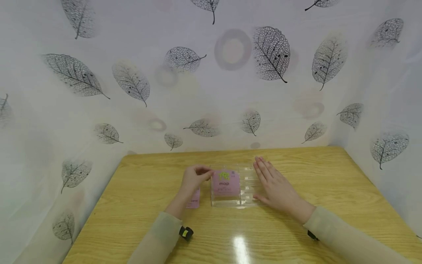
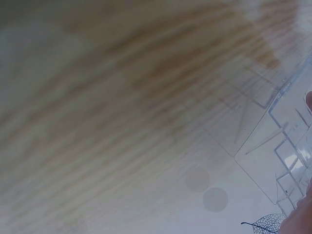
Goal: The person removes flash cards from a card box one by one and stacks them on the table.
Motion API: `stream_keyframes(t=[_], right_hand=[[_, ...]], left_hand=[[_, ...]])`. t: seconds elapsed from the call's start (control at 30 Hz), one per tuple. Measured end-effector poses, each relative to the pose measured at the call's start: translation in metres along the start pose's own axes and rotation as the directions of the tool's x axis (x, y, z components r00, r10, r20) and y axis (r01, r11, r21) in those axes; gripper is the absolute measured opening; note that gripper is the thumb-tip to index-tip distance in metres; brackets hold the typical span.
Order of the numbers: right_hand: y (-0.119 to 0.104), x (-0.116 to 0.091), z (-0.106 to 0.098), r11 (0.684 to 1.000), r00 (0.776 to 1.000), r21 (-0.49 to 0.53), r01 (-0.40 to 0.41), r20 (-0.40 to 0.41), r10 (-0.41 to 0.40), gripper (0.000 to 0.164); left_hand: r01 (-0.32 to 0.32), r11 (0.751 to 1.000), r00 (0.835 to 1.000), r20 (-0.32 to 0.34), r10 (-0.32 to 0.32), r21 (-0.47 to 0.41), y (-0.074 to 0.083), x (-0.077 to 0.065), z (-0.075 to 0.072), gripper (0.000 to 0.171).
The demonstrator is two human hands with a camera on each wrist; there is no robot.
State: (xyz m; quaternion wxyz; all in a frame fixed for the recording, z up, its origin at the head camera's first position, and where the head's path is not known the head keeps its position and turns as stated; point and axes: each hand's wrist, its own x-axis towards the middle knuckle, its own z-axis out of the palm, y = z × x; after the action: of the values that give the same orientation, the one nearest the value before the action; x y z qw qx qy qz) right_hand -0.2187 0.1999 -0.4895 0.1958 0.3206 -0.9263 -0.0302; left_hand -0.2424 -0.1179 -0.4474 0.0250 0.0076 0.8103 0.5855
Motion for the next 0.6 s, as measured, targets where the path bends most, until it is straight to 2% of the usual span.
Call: stream_keyframes(t=[0.6], right_hand=[[-0.0005, -0.0003, -0.0017, 1.0, 1.0, 0.01, 0.003, -0.011, -0.003, 0.117]], left_hand=[[-0.003, 0.998, 1.0, 0.008, 0.003, -0.07, 0.002, 0.0023, -0.0097, 0.017]])
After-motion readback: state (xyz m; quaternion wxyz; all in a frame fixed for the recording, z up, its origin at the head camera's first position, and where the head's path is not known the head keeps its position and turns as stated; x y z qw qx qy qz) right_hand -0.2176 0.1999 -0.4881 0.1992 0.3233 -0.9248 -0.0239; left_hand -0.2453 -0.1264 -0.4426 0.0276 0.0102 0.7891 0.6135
